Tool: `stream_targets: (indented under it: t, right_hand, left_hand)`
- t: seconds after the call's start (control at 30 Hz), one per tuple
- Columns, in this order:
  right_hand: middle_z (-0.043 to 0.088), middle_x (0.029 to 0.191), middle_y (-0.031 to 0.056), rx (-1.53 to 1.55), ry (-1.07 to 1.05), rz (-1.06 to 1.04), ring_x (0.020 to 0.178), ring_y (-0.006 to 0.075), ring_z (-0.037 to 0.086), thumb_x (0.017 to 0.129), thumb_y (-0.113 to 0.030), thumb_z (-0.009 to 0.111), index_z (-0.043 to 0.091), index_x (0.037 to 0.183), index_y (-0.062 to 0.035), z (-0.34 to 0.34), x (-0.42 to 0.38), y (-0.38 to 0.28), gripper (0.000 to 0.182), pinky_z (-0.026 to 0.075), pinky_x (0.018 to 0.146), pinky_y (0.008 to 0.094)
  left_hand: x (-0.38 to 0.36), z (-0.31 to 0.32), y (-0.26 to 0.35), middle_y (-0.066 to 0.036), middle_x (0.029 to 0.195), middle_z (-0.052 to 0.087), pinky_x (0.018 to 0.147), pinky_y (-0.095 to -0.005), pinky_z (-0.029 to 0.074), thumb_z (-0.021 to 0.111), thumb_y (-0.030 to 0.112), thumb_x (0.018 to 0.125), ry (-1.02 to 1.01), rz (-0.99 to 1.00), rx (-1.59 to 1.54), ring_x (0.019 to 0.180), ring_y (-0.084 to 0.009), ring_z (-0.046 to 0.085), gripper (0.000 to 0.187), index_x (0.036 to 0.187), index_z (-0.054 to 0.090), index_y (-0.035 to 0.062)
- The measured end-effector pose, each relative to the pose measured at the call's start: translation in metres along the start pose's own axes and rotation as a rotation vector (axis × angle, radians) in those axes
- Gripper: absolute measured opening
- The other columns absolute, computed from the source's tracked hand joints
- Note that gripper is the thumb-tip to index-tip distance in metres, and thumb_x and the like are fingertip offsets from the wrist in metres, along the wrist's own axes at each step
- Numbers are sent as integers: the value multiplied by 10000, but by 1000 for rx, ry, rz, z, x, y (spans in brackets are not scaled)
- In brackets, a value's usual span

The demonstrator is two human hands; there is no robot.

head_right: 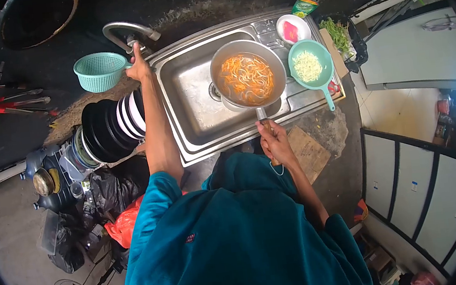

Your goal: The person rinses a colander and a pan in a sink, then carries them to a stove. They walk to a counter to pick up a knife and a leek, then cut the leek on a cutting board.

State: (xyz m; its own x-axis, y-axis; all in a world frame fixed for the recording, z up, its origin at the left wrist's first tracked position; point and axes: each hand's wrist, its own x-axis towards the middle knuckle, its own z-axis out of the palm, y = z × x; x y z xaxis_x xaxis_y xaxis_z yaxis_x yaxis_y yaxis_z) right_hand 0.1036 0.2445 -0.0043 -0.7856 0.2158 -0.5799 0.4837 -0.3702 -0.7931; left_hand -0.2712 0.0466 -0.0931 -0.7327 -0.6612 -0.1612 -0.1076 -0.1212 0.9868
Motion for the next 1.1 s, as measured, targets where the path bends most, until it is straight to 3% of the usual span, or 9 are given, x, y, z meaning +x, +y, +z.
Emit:
stream_targets:
  t: [0.03,0.13,0.17,0.2,0.33,0.47,0.67,0.93,1.1]
  right_hand:
    - [368,520,-28,6,11,22,342,50,319,946,-273,542,520,1048,-31,0,-2,2,263,238,307,215]
    - [372,516,-31,-61,-6,14,339,49,325,942,-273,550,510,977,-50,-10,-2,17,229,244,303,217]
    - [381,513,-32,-81,0,21,336,52,332,932,-271,566,491,911,-64,-10,-2,17,221,253,301,219]
    - [381,513,-32,-80,-6,20,336,52,332,932,-271,566,491,911,-64,-11,-1,19,221,253,301,219]
    - [393,525,-28,-240,-61,-11,336,62,343,905,-272,603,484,884,-66,-24,24,42,239,268,300,230]
    - [370,516,-34,-262,-136,45,344,60,347,925,-240,576,462,865,-77,-16,61,58,208,283,300,228]
    - [413,554,-2,-395,-161,23,360,94,399,906,-254,583,456,849,-69,1,109,77,231,337,309,266]
    - [432,570,27,-391,-301,43,357,115,411,909,-240,545,463,829,-39,9,159,83,231,356,323,286]
    - [435,583,32,-384,-309,11,372,115,429,917,-235,529,443,794,-55,-17,123,55,235,365,340,292]
  left_hand:
    - [-4,-9,9,-138,839,576,658,-350,469,783,421,712,-8,19,97,668,-219,546,600,941,571,-92]
    - [-19,-46,32,-101,814,576,466,-292,368,627,435,859,-207,-164,-278,478,-128,425,523,912,555,-81]
    - [-29,-57,42,-98,840,598,384,-244,261,466,398,958,-259,-141,-310,434,-55,301,407,947,540,-1]
    - [-29,-71,40,-102,861,612,402,-242,264,442,374,972,-303,-149,-401,438,-64,294,346,960,526,38]
    - [-63,-144,67,-100,876,615,425,-241,313,431,357,979,-540,-166,-367,438,-84,350,317,946,532,59]
    - [-96,-207,75,-65,688,584,397,-244,362,511,383,942,-389,-126,-21,443,-96,461,376,830,533,25]
    - [-143,-278,68,-8,518,504,346,-248,312,669,226,859,-309,-3,321,376,-73,426,267,768,598,-15]
    - [-188,-298,54,-5,521,506,366,-230,308,710,136,820,-283,-128,430,396,-69,429,216,720,585,-8]
    - [-223,-277,52,-22,476,486,328,-215,316,633,93,869,-536,-74,326,355,-82,431,187,731,544,4]
